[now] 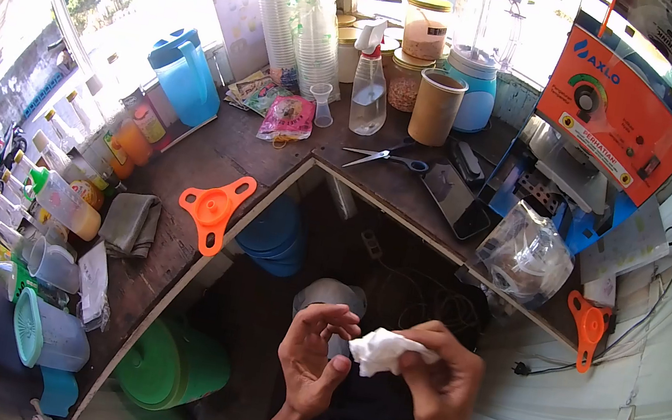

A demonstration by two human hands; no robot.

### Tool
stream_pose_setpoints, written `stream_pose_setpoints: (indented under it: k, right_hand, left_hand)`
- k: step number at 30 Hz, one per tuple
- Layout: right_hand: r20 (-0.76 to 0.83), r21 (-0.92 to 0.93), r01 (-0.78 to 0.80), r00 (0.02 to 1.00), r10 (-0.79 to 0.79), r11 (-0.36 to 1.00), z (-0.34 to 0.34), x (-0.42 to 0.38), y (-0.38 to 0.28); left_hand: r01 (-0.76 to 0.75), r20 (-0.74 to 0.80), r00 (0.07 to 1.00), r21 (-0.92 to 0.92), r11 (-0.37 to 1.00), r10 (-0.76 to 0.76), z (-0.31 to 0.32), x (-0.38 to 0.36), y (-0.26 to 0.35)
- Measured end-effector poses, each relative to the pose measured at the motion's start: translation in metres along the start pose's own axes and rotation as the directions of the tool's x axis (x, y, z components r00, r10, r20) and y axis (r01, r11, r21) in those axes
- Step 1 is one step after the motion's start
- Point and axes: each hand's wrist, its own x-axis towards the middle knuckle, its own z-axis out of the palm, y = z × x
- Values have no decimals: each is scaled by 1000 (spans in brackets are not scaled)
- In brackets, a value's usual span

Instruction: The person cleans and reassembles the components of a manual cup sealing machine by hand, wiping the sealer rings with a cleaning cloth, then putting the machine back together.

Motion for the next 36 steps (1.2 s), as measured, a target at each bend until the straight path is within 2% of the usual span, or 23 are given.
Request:
stream_pose_setpoints:
  k: [1,3,5,6,7,8,9,10,11,12,13,14,15,17,19,21,23,25,29,31,33,35,36]
  right_hand:
    - [-34,-54,87,995,-89,995,1,-1,-22]
    - [133,-88,406,910,-393,910,-8,-1,-56]
    - [-110,-38,475,872,-476,879,25,-18,-85]
    - [-35,50,470,883,-469,881,19,-21,-95]
    - [55,138,472,874,-483,871,12,-19,-104]
    - [-182,110,388,913,-366,915,37,-24,-119]
    - [-405,102,303,883,-239,948,71,-32,-134]
    - [-556,170,242,824,-110,955,86,-42,-138]
    - [-549,172,250,827,-118,953,75,-31,-135]
    - [-229,205,373,917,-326,905,52,-14,-128]
    - [115,276,461,856,-505,844,41,-3,-127]
    - [-167,360,315,948,-271,878,59,-25,-126]
    - [-156,360,327,944,-289,874,51,-33,-124]
    - [-2,187,339,939,-344,922,38,-25,-132]
    - [62,148,312,944,-324,938,26,-27,-136]
    - [188,107,356,910,-371,928,17,-26,-136]
    - [257,259,613,701,-666,746,11,-19,-112]
    - [179,68,455,870,-460,888,11,-40,-129]
    - [175,-62,509,853,-493,859,7,-54,-136]
    - [5,-186,317,947,-322,930,8,-64,-143]
    - [60,-168,337,941,-332,926,-1,-64,-147]
    - [189,-200,276,952,-240,940,-29,-77,-151]
    - [188,-203,277,952,-241,939,-23,-71,-141]
  left_hand:
    - [-14,-7,1000,-39,999,13,-3,0,-3]
    - [39,-26,999,232,972,-34,-26,-5,-35]
    - [67,-22,997,611,789,-69,-60,-11,-87]
    - [60,-17,997,765,642,-73,-75,-20,-108]
    - [66,-18,996,774,630,-83,-88,-30,-126]
    - [-6,24,999,862,507,-30,-100,-42,-144]
    - [-79,75,997,924,374,26,-104,-49,-154]
    - [-88,100,995,950,299,-25,-98,-50,-149]
    - [-90,98,995,950,299,-12,-93,-53,-144]
    - [-83,97,995,956,282,-37,-88,-50,-141]
    - [-70,91,994,962,265,-67,-86,-50,-140]
    - [-80,95,994,959,271,-46,-86,-48,-140]
    - [-87,105,993,963,256,-59,-87,-48,-140]
    - [-87,107,992,966,245,-69,-90,-49,-141]
    - [-82,107,991,958,274,-76,-92,-52,-141]
    - [-78,102,992,959,274,-74,-92,-51,-141]
    - [-63,86,993,961,268,-74,-92,-51,-141]
    - [-75,99,992,958,277,-73,-92,-52,-141]
    - [-66,87,994,958,278,-64,-92,-51,-139]
    - [-71,96,992,957,283,-76,-92,-51,-140]
    - [-77,100,993,955,285,-66,-91,-50,-141]
    - [-78,100,993,955,285,-62,-92,-50,-141]
    - [-73,92,994,953,293,-53,-93,-49,-141]
